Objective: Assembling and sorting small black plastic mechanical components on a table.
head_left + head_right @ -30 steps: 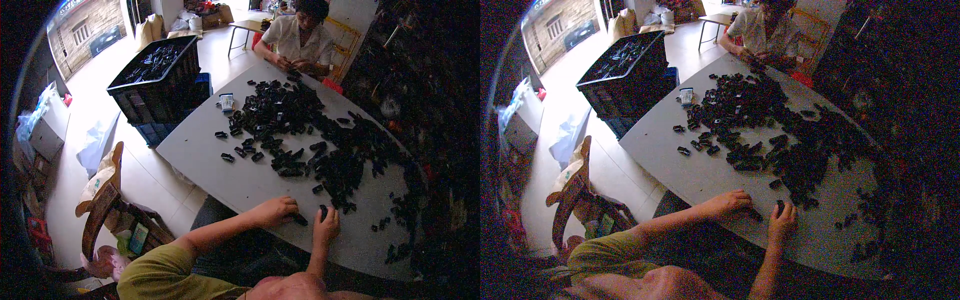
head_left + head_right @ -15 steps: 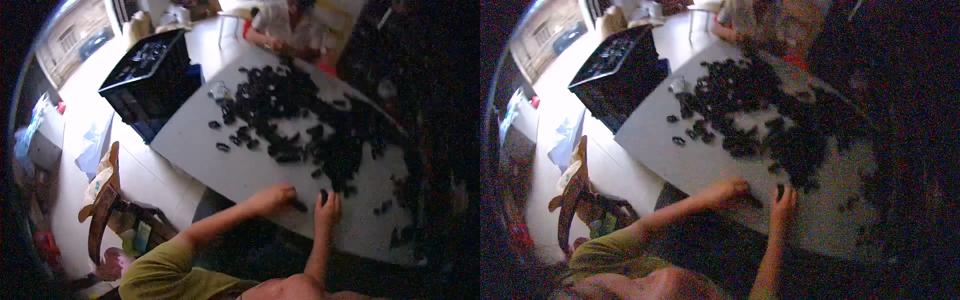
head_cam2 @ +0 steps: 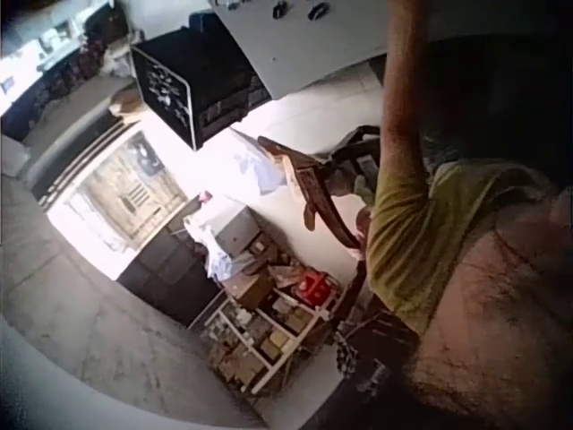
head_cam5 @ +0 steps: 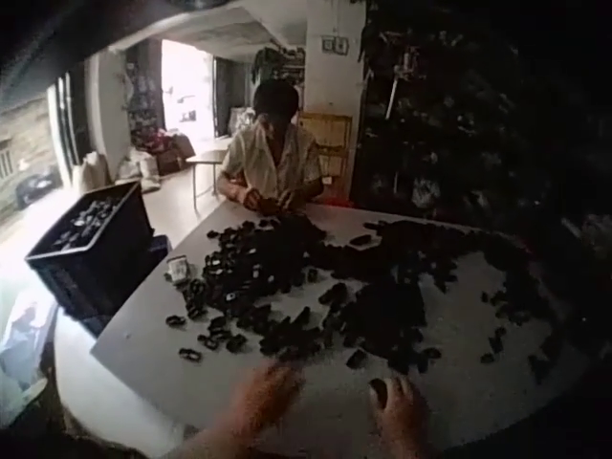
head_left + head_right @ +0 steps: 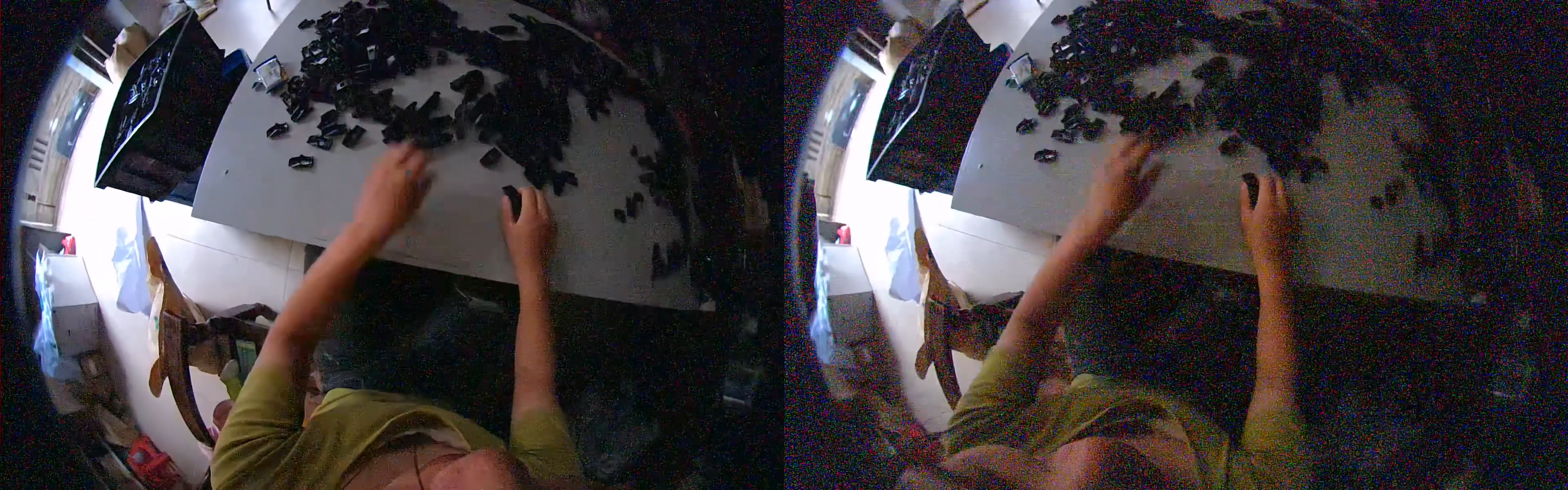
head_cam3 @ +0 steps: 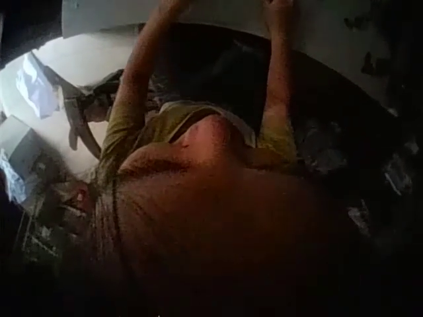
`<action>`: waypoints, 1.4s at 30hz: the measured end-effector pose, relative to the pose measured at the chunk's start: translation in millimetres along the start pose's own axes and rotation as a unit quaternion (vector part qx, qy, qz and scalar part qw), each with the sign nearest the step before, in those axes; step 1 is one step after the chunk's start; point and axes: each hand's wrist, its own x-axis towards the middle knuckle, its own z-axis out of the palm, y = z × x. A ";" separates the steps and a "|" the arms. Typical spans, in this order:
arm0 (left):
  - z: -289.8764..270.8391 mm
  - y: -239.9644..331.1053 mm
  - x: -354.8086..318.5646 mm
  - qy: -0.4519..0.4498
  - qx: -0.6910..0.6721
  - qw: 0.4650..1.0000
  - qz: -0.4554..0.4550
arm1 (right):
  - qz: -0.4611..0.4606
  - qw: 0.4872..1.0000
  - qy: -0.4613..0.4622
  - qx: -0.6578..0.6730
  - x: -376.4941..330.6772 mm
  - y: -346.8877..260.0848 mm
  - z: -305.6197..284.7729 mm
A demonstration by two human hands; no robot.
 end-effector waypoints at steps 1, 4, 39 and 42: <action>-1.6 -6.7 15.9 -0.021 0.095 0.995 0.012 | 0.000 1.000 -0.004 0.001 -2.4 1.4 6.5; 5.7 -7.2 23.8 -0.052 0.176 0.982 0.034 | -0.038 0.998 0.057 0.019 -3.8 12.5 12.6; 5.6 -15.1 1.0 -0.226 -0.260 0.934 0.090 | -0.113 0.956 -0.100 0.250 20.2 -7.9 4.5; 7.5 -23.0 27.9 -0.141 -0.209 0.968 0.008 | -0.171 0.978 -0.008 0.118 46.5 6.4 19.9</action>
